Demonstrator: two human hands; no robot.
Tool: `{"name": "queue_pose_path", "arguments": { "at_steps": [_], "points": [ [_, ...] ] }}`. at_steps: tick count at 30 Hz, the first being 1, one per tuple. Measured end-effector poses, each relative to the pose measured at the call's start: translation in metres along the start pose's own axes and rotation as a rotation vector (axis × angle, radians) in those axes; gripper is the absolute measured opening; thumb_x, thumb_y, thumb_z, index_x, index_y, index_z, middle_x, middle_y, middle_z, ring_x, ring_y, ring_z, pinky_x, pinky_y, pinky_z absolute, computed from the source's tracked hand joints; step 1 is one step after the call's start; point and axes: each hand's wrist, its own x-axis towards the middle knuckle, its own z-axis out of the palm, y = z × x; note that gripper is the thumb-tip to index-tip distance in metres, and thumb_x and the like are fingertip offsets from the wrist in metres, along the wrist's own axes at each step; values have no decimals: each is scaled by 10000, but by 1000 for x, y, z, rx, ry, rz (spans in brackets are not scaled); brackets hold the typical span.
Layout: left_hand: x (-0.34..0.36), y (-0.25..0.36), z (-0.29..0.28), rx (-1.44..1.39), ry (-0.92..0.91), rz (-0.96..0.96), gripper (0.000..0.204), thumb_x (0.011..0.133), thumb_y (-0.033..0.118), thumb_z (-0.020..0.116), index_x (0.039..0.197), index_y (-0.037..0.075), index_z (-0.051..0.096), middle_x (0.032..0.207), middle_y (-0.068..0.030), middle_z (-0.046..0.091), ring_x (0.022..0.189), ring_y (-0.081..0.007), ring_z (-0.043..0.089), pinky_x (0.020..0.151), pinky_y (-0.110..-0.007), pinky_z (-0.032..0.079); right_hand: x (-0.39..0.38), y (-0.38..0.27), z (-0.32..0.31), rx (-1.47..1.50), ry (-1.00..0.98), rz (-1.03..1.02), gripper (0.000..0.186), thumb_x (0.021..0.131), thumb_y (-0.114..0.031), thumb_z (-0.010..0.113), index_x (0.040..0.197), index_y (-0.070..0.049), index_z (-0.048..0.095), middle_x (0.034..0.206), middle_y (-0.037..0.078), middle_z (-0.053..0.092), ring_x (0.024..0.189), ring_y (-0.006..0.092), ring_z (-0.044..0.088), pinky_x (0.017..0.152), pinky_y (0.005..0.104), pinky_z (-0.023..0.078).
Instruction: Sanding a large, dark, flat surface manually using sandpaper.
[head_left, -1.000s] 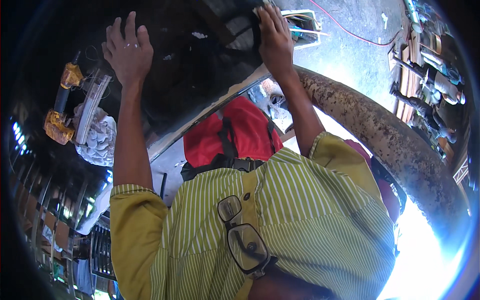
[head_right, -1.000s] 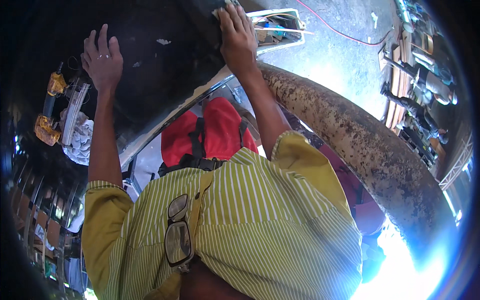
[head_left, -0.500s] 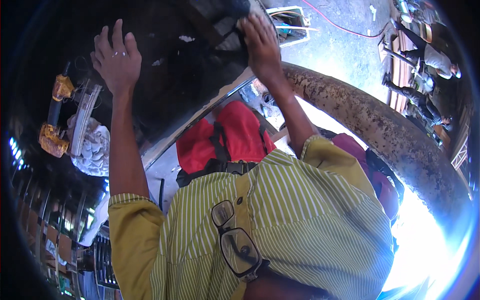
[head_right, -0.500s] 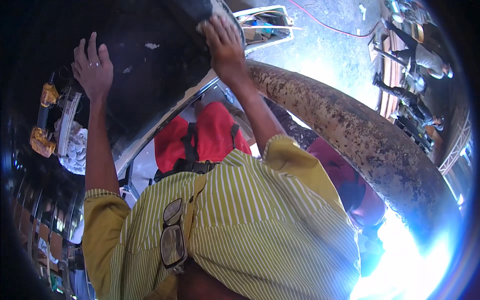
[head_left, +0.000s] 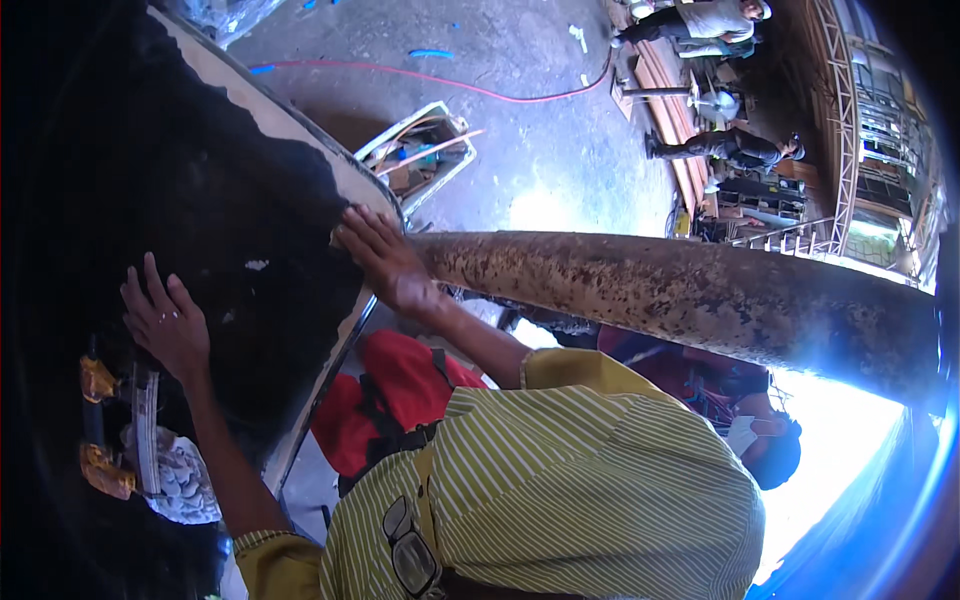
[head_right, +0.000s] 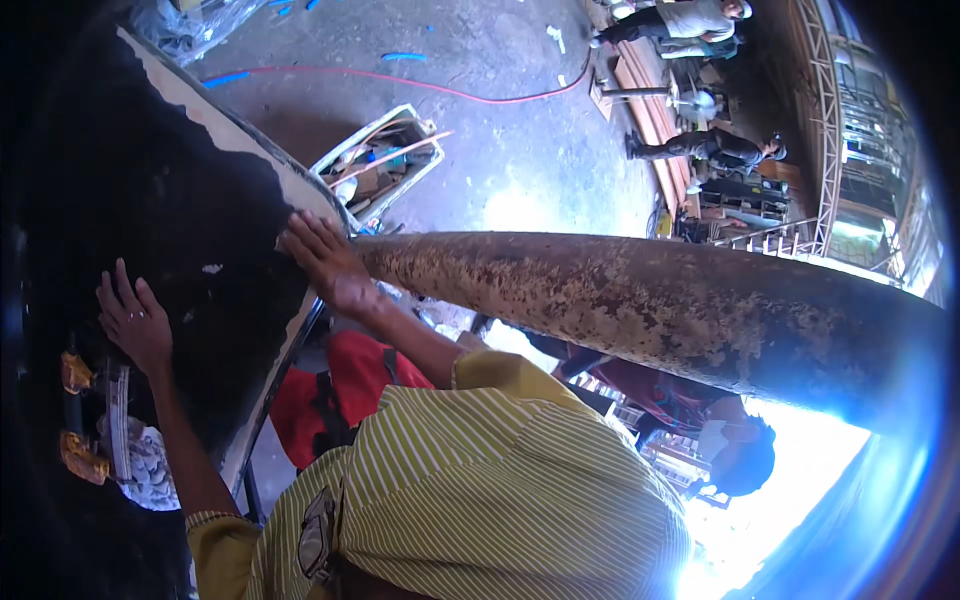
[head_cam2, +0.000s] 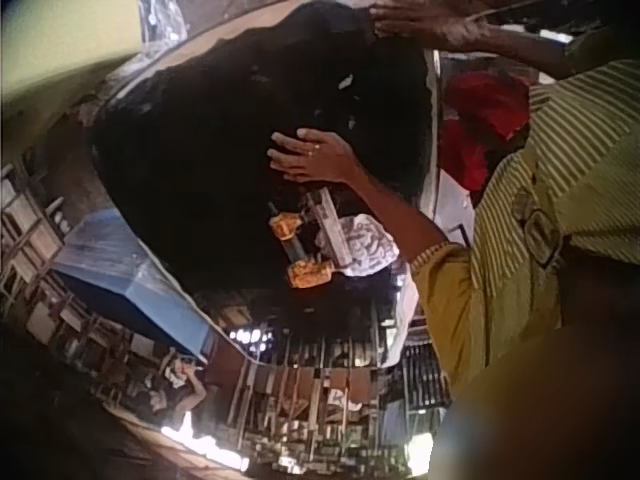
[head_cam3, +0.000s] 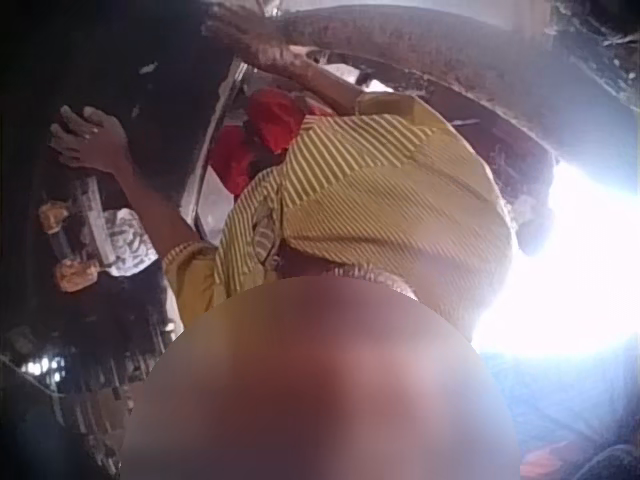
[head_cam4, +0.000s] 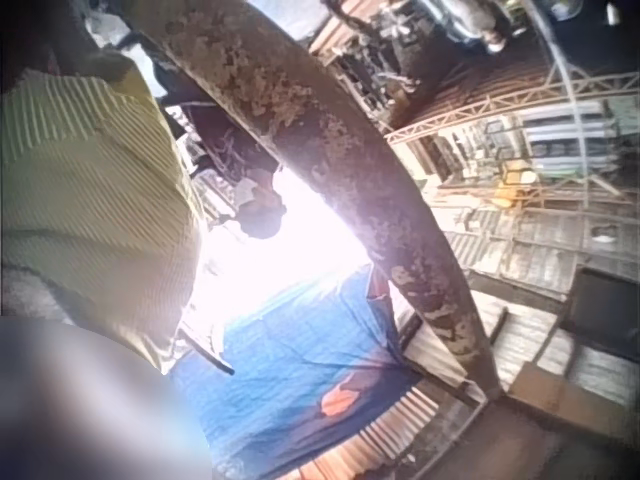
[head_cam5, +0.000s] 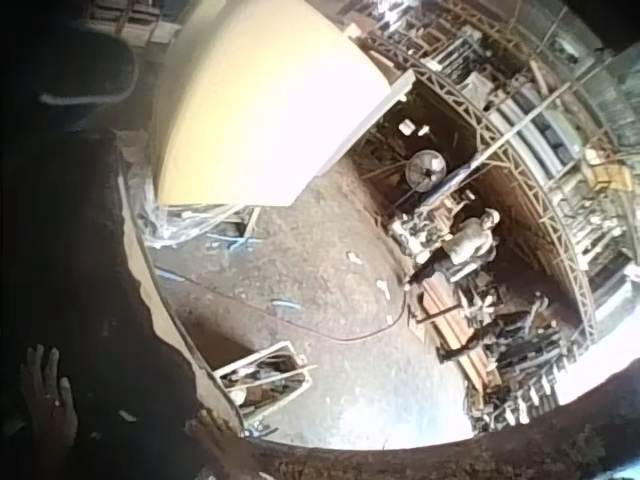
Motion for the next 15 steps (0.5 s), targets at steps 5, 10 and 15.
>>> {"name": "queue_pose_path", "arguments": {
  "at_steps": [5, 10, 15],
  "points": [
    [1, 0, -3, -9, 27, 29, 392, 880, 301, 362, 1265, 233, 330, 1292, -77, 321, 1203, -279, 304, 948, -493, 274, 41, 5, 8, -20, 16, -71, 409, 789, -49, 460, 1195, -75, 410, 1310, 145, 312, 1234, 279, 267, 1010, 418, 216],
    [3, 3, -8, 13, -16, 22, 402, 876, 306, 363, 1267, 220, 322, 1291, -90, 318, 1207, -283, 295, 951, -494, 266, 23, 6, -4, 25, -37, -92, 425, 764, -70, 453, 1187, -75, 419, 1301, 154, 320, 1223, 315, 274, 1009, 422, 214],
    [2, 2, -6, 60, -67, 8, 405, 870, 312, 362, 1259, 204, 332, 1285, -104, 318, 1203, -290, 295, 954, -495, 259, 22, 0, 7, 46, 72, -120, 370, 809, -74, 453, 1179, -73, 429, 1293, 153, 335, 1216, 311, 290, 989, 427, 233]
  ]
}}
